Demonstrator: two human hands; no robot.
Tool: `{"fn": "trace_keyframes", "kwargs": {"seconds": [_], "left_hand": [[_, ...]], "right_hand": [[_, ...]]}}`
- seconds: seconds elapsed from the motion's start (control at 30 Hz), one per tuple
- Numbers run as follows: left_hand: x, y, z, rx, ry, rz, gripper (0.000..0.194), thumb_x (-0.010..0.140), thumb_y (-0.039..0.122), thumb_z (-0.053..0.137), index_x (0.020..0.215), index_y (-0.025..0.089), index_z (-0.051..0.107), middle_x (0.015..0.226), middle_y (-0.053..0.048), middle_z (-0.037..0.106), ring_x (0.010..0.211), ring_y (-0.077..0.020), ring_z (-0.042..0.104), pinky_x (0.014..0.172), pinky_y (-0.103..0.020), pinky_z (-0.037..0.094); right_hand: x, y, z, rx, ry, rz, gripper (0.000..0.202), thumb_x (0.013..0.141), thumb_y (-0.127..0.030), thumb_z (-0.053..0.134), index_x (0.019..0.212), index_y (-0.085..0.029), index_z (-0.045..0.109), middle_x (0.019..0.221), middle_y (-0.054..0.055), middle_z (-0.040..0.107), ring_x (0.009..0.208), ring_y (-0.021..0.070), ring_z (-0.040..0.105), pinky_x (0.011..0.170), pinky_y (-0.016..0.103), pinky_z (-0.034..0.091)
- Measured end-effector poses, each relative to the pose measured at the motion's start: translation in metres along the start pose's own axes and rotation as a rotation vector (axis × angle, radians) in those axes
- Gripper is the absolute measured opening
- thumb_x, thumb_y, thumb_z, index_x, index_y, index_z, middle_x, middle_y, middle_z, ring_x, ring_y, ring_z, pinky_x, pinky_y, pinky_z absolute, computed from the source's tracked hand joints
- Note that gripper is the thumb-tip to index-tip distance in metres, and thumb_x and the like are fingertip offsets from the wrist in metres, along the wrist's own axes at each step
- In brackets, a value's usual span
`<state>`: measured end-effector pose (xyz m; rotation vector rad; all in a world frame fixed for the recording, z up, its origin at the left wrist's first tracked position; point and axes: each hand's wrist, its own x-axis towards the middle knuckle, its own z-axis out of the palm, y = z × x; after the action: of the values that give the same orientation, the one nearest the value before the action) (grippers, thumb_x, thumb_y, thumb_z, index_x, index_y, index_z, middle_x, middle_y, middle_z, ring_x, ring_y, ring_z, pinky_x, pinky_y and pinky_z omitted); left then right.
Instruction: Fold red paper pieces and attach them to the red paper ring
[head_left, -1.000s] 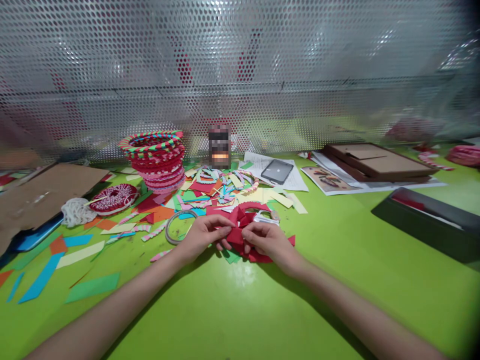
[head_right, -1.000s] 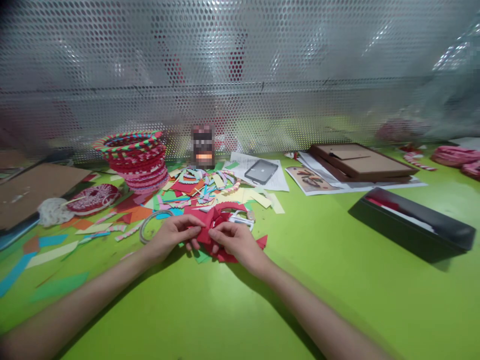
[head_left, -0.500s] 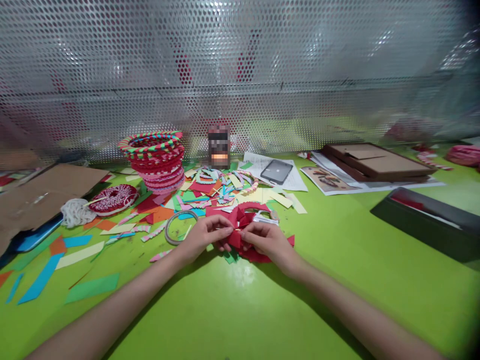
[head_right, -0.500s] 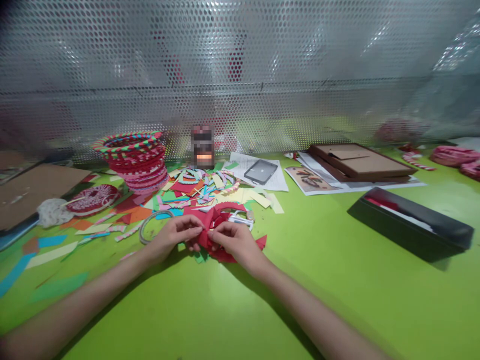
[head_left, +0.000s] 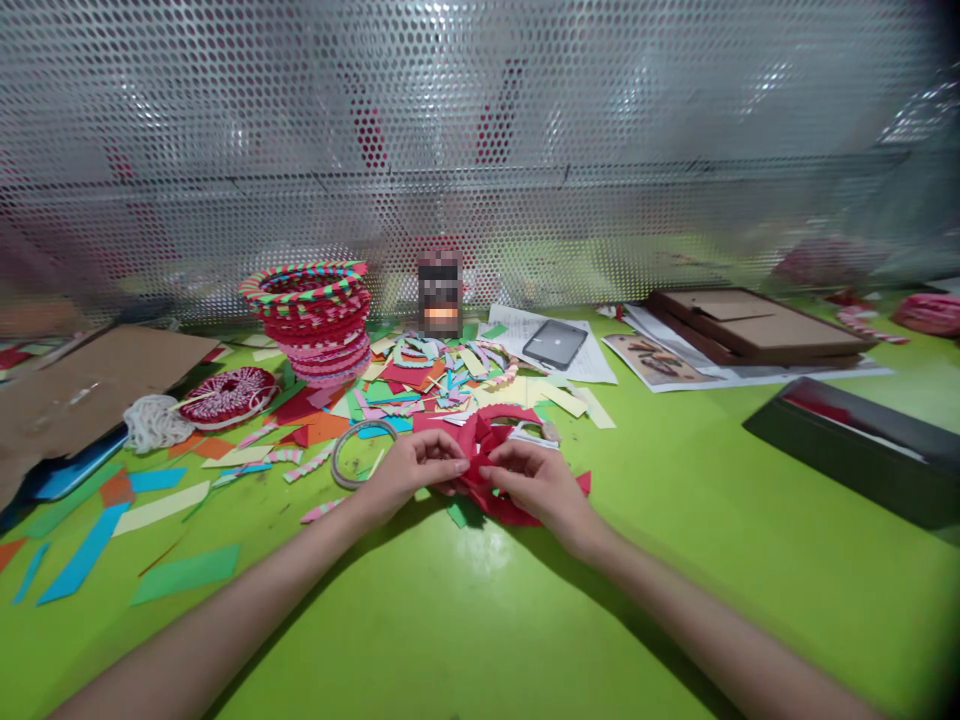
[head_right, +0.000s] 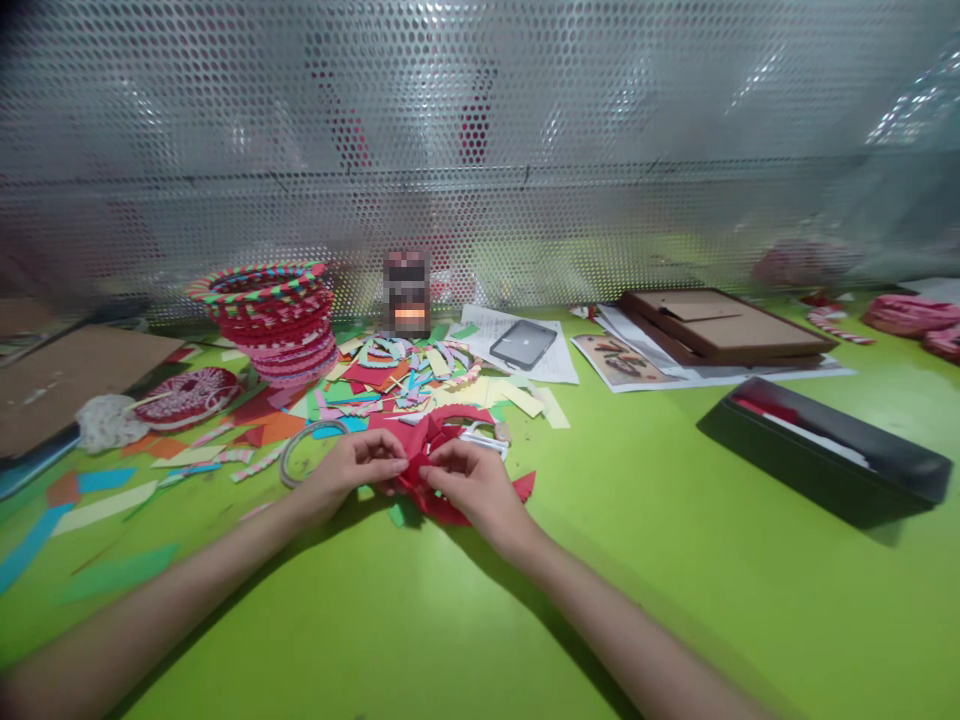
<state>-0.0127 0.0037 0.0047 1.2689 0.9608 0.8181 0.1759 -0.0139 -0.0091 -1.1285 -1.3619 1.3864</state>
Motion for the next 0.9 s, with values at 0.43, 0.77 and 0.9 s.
{"fn": "trace_keyframes", "kwargs": {"seconds": [0.43, 0.77, 0.9], "left_hand": [[0.0006, -0.0009, -0.0027, 0.055, 0.020, 0.034, 0.022, 0.063, 0.028, 0.079, 0.078, 0.015, 0.070, 0.074, -0.004, 0.067, 0.068, -0.0132, 0.059, 0.065, -0.024, 0.044], [0.0010, -0.0012, -0.0021, 0.005, 0.022, -0.002, 0.026, 0.061, 0.035, 0.082, 0.073, 0.014, 0.072, 0.064, -0.002, 0.065, 0.056, -0.0098, 0.055, 0.055, -0.021, 0.044], [0.0012, -0.0020, -0.0023, -0.065, 0.006, -0.048, 0.027, 0.058, 0.032, 0.084, 0.074, 0.014, 0.073, 0.065, -0.003, 0.068, 0.057, -0.0103, 0.060, 0.058, -0.023, 0.049]], "right_hand": [[-0.0021, -0.0007, 0.0003, 0.068, -0.013, 0.011, 0.022, 0.071, -0.033, 0.076, 0.085, -0.018, 0.065, 0.081, 0.002, 0.063, 0.062, 0.0104, 0.053, 0.057, 0.026, 0.041], [-0.0028, 0.0000, -0.0022, -0.025, -0.016, -0.068, 0.017, 0.073, -0.030, 0.071, 0.084, -0.019, 0.078, 0.082, 0.007, 0.071, 0.067, 0.0156, 0.059, 0.063, 0.032, 0.046], [-0.0032, -0.0016, -0.0025, -0.003, -0.030, -0.095, 0.011, 0.073, -0.026, 0.069, 0.078, -0.022, 0.078, 0.084, 0.007, 0.072, 0.076, 0.0190, 0.062, 0.071, 0.035, 0.046]]}}
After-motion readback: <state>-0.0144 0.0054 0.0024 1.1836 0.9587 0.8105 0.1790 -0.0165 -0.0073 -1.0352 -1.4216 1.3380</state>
